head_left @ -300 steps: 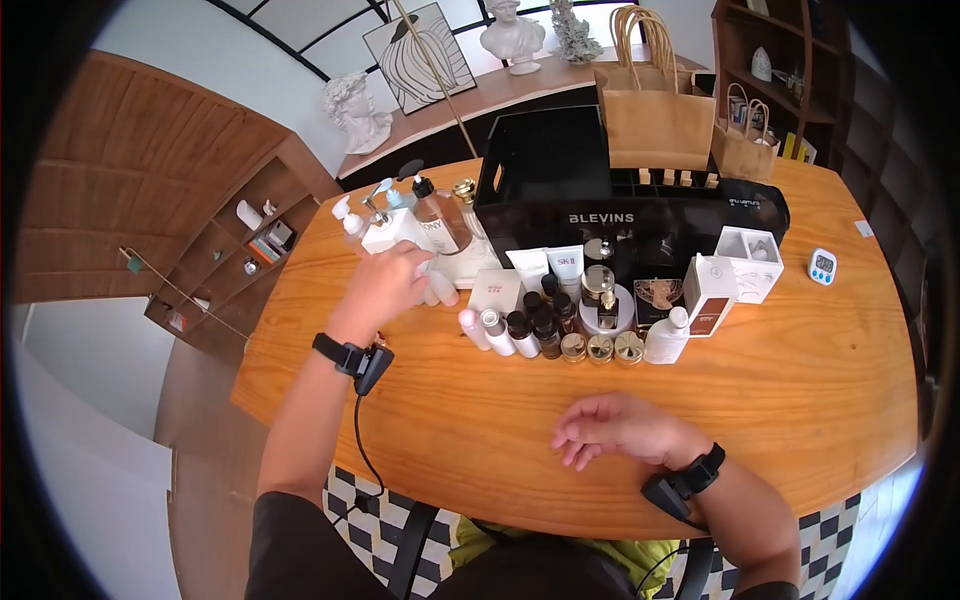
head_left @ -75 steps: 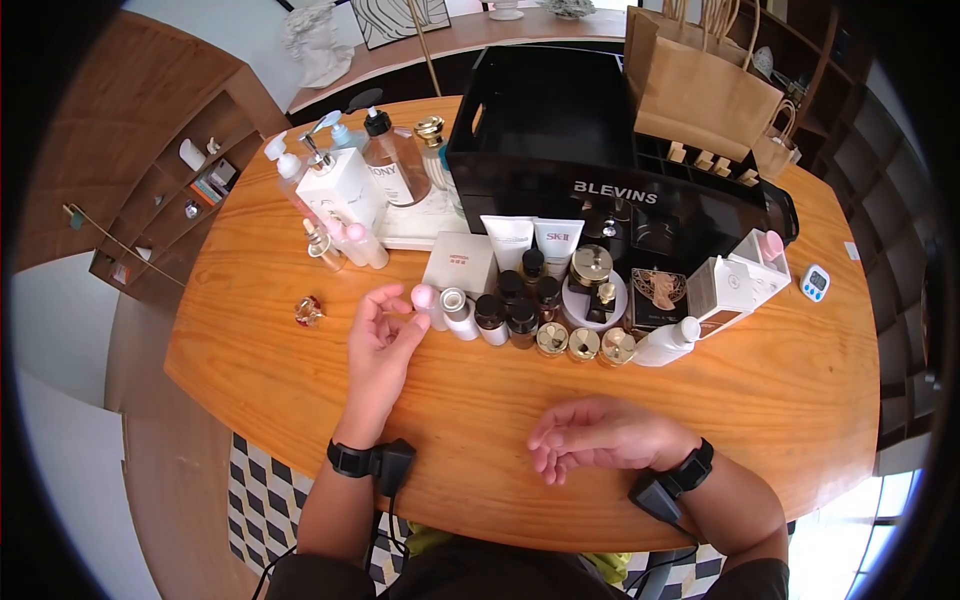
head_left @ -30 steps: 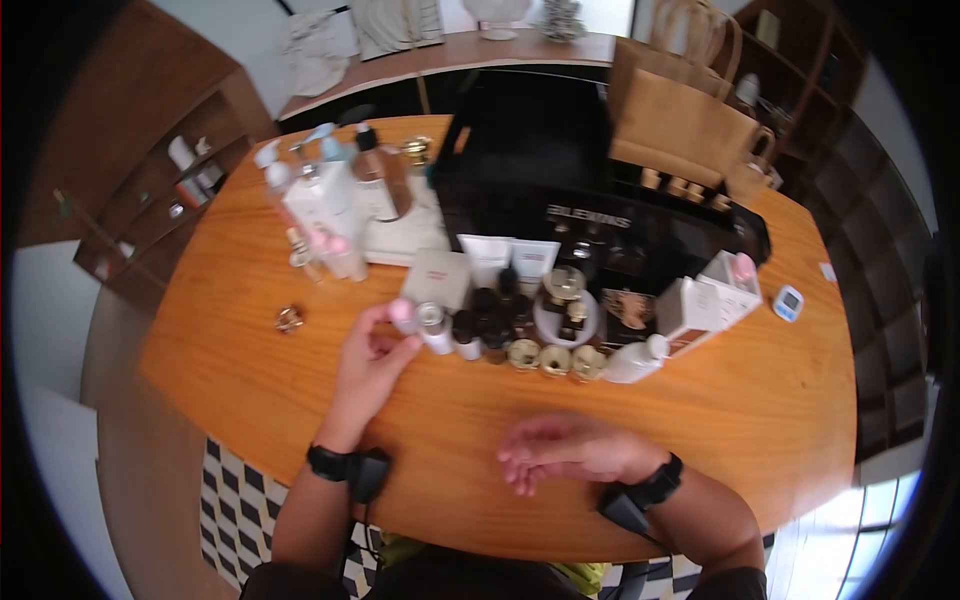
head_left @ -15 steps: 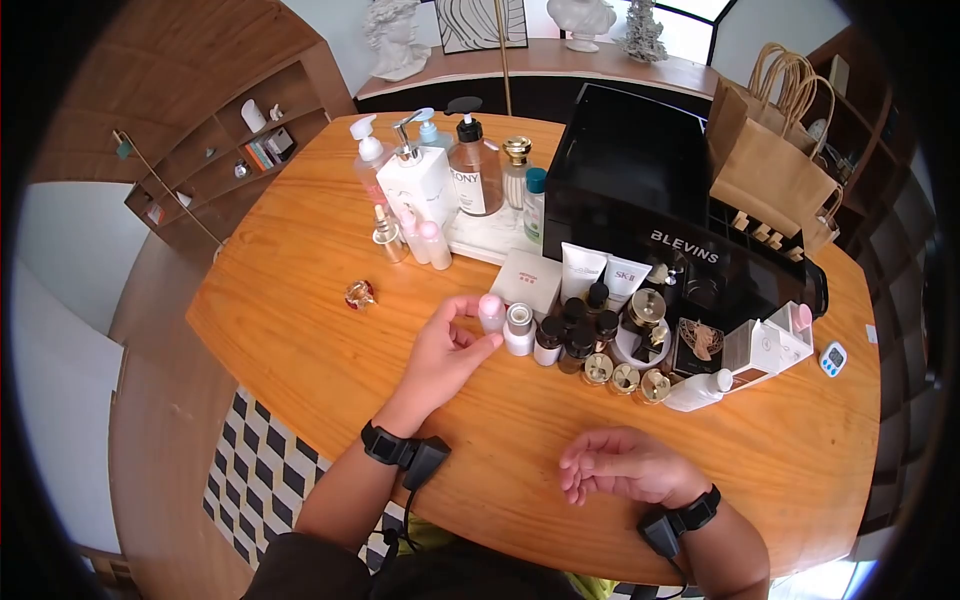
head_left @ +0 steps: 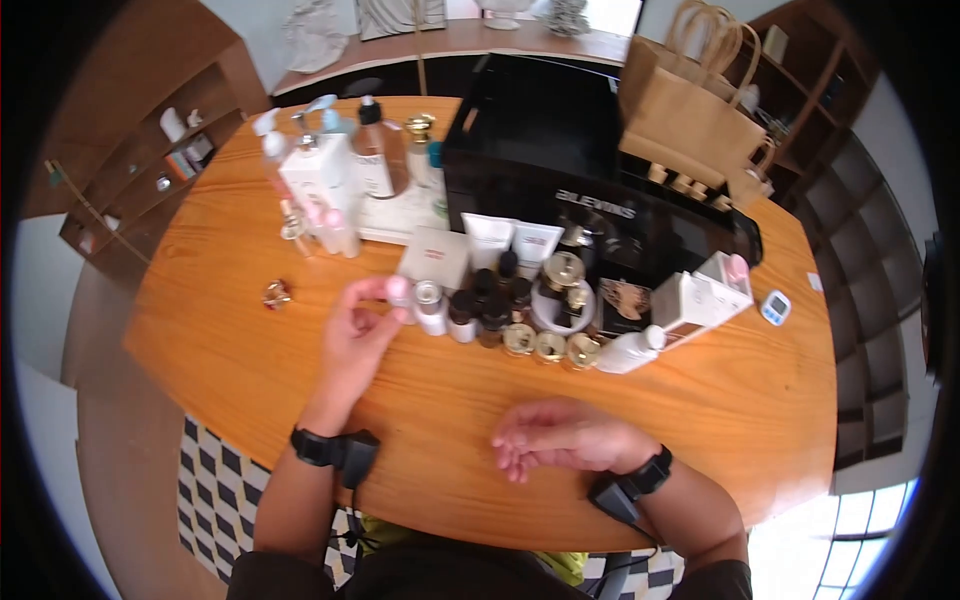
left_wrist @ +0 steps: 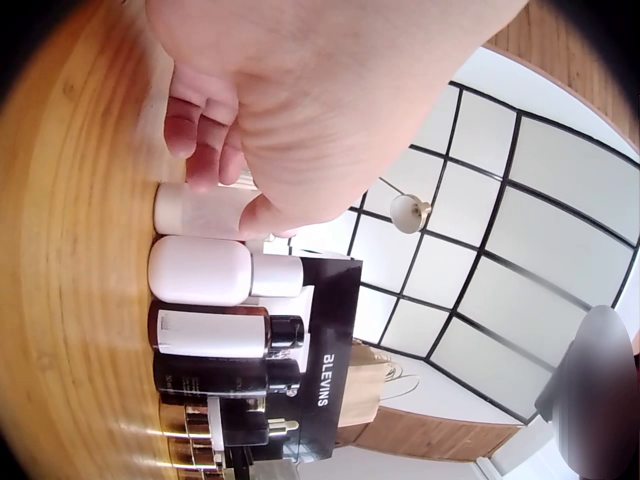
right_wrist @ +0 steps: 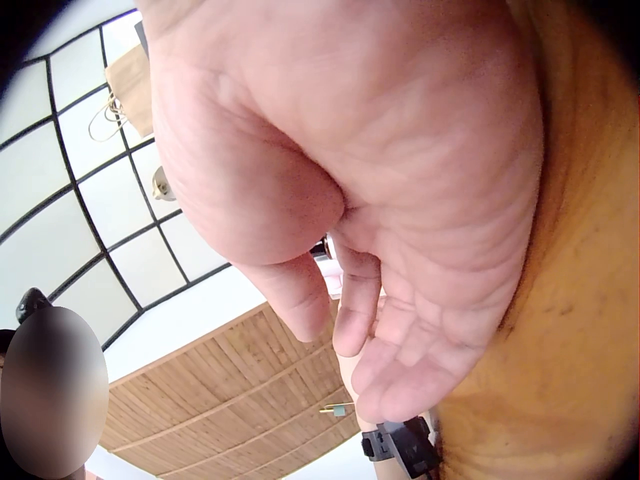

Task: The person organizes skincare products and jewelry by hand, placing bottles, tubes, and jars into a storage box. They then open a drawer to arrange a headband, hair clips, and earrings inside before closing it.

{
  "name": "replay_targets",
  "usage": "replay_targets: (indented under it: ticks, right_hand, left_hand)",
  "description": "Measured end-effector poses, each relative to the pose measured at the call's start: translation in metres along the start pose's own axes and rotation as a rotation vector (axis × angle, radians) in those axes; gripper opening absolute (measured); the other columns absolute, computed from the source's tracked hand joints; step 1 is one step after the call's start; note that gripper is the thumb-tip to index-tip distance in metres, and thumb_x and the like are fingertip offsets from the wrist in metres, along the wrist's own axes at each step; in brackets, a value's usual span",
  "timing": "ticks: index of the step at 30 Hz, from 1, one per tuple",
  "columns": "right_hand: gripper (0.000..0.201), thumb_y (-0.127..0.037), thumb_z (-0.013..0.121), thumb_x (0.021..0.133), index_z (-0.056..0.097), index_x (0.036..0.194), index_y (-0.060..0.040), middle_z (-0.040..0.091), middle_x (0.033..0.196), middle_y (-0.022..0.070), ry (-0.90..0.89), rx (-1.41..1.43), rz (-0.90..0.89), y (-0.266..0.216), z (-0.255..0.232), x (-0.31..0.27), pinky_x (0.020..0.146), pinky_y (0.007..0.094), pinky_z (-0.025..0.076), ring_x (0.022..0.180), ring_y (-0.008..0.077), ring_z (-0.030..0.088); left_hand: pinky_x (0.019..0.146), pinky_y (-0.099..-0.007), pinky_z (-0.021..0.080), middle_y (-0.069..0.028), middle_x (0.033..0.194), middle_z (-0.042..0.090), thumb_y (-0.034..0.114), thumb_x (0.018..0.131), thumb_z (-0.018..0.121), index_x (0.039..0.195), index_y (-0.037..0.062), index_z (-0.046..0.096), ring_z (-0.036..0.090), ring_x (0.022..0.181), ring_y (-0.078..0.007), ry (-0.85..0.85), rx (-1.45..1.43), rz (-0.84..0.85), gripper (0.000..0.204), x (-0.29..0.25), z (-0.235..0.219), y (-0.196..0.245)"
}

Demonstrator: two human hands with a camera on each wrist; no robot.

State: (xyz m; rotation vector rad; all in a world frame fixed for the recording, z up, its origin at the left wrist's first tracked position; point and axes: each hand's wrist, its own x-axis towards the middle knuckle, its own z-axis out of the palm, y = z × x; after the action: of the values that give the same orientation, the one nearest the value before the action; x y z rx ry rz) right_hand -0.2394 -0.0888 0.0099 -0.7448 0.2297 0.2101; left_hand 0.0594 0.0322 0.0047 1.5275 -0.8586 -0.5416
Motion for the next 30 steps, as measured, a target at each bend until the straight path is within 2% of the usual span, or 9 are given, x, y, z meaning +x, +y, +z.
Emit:
replay_targets:
  ticks: [10, 13, 16, 18, 19, 21, 23, 26, 30]
  right_hand:
    - [0.026, -0.016, 0.062, 0.109, 0.062, 0.129, 0.0000, 0.071, 0.113, 0.0113, -0.050, -0.023, 0.011, 0.004, -0.003, 0.006, 0.092, 0.0319, 0.056, 0.100, 0.0202, 0.070]
    - [0.027, -0.017, 0.063, 0.109, 0.062, 0.129, -0.0003, 0.071, 0.114, 0.0104, 0.018, -0.027, 0.011, -0.002, 0.004, -0.002, 0.090, 0.0305, 0.056, 0.099, 0.0184, 0.070]
    - [0.028, -0.020, 0.068, 0.107, 0.065, 0.127, -0.0013, 0.073, 0.108, 0.0065, 0.098, -0.182, -0.005, -0.008, 0.019, -0.007, 0.085, 0.0276, 0.055, 0.096, 0.0141, 0.069]
    - [0.027, -0.023, 0.071, 0.105, 0.068, 0.124, -0.0033, 0.073, 0.101, 0.0018, 0.154, -0.731, -0.106, -0.026, 0.043, -0.017, 0.081, 0.0256, 0.053, 0.090, 0.0104, 0.067]
    - [0.025, -0.021, 0.076, 0.101, 0.072, 0.117, -0.0022, 0.074, 0.096, 0.0027, 0.232, -0.698, -0.104, -0.041, 0.061, -0.029, 0.077, 0.0264, 0.052, 0.086, 0.0114, 0.066]
    - [0.023, -0.013, 0.081, 0.093, 0.074, 0.111, -0.0006, 0.074, 0.097, 0.0073, 0.454, -1.099, -0.440, -0.077, 0.092, -0.063, 0.076, 0.0292, 0.054, 0.085, 0.0173, 0.068]
    - [0.028, -0.004, 0.085, 0.084, 0.075, 0.110, 0.0002, 0.074, 0.099, 0.0114, 0.826, -1.476, -0.782, -0.101, 0.097, -0.088, 0.076, 0.0334, 0.056, 0.088, 0.0233, 0.069]
    - [0.038, -0.004, 0.088, 0.077, 0.074, 0.113, 0.0002, 0.072, 0.105, 0.0154, 1.077, -1.684, -0.693, -0.122, 0.092, -0.111, 0.082, 0.0371, 0.057, 0.095, 0.0312, 0.070]
    - [0.038, -0.005, 0.086, 0.077, 0.074, 0.112, 0.0016, 0.070, 0.108, 0.0162, 1.002, -1.704, -0.549, -0.111, 0.072, -0.101, 0.086, 0.0388, 0.057, 0.099, 0.0344, 0.069]
  left_hand:
    - [0.067, -0.0187, 0.048, -0.0018, 0.121, 0.066, 0.003, 0.095, 0.078, 0.133, 0.0028, 0.062, 0.059, 0.079, -0.0022, -0.057, -0.005, -0.038, 0.042, -0.003, 0.000, 0.000]
    - [0.068, -0.0193, 0.048, -0.0012, 0.120, 0.066, 0.002, 0.095, 0.078, 0.135, 0.0029, 0.061, 0.060, 0.079, -0.0030, -0.090, -0.062, 0.003, 0.043, 0.001, 0.003, -0.010]
    - [0.070, -0.0198, 0.049, -0.0010, 0.121, 0.066, 0.001, 0.095, 0.077, 0.139, 0.0032, 0.059, 0.060, 0.081, -0.0035, -0.106, 0.076, -0.044, 0.047, 0.002, -0.003, -0.011]
    - [0.072, -0.0199, 0.049, -0.0005, 0.121, 0.067, 0.001, 0.095, 0.077, 0.141, 0.0033, 0.058, 0.060, 0.082, -0.0036, -0.078, 0.081, -0.025, 0.051, 0.003, -0.004, -0.008]
    - [0.072, -0.0199, 0.049, -0.0005, 0.121, 0.067, 0.001, 0.095, 0.077, 0.141, 0.0033, 0.058, 0.060, 0.082, -0.0036, -0.084, 0.060, -0.020, 0.051, 0.003, -0.004, -0.008]
    - [0.074, -0.0204, 0.049, -0.0005, 0.123, 0.066, -0.003, 0.094, 0.073, 0.143, 0.0029, 0.057, 0.059, 0.084, -0.0039, -0.089, -0.004, -0.034, 0.051, 0.002, -0.004, -0.012]
    - [0.074, -0.0206, 0.049, -0.0006, 0.124, 0.066, -0.005, 0.094, 0.069, 0.142, 0.0027, 0.057, 0.058, 0.084, -0.0040, -0.095, -0.005, -0.021, 0.051, 0.002, -0.005, -0.019]
    - [0.075, -0.0207, 0.048, -0.0008, 0.124, 0.065, -0.009, 0.092, 0.062, 0.142, 0.0024, 0.057, 0.057, 0.084, -0.0042, -0.103, 0.029, -0.005, 0.052, 0.003, -0.008, -0.016]
    - [0.071, -0.0203, 0.046, -0.0012, 0.124, 0.063, -0.008, 0.091, 0.057, 0.143, 0.0031, 0.057, 0.054, 0.081, -0.0041, -0.098, 0.078, -0.014, 0.053, 0.002, -0.009, -0.017]
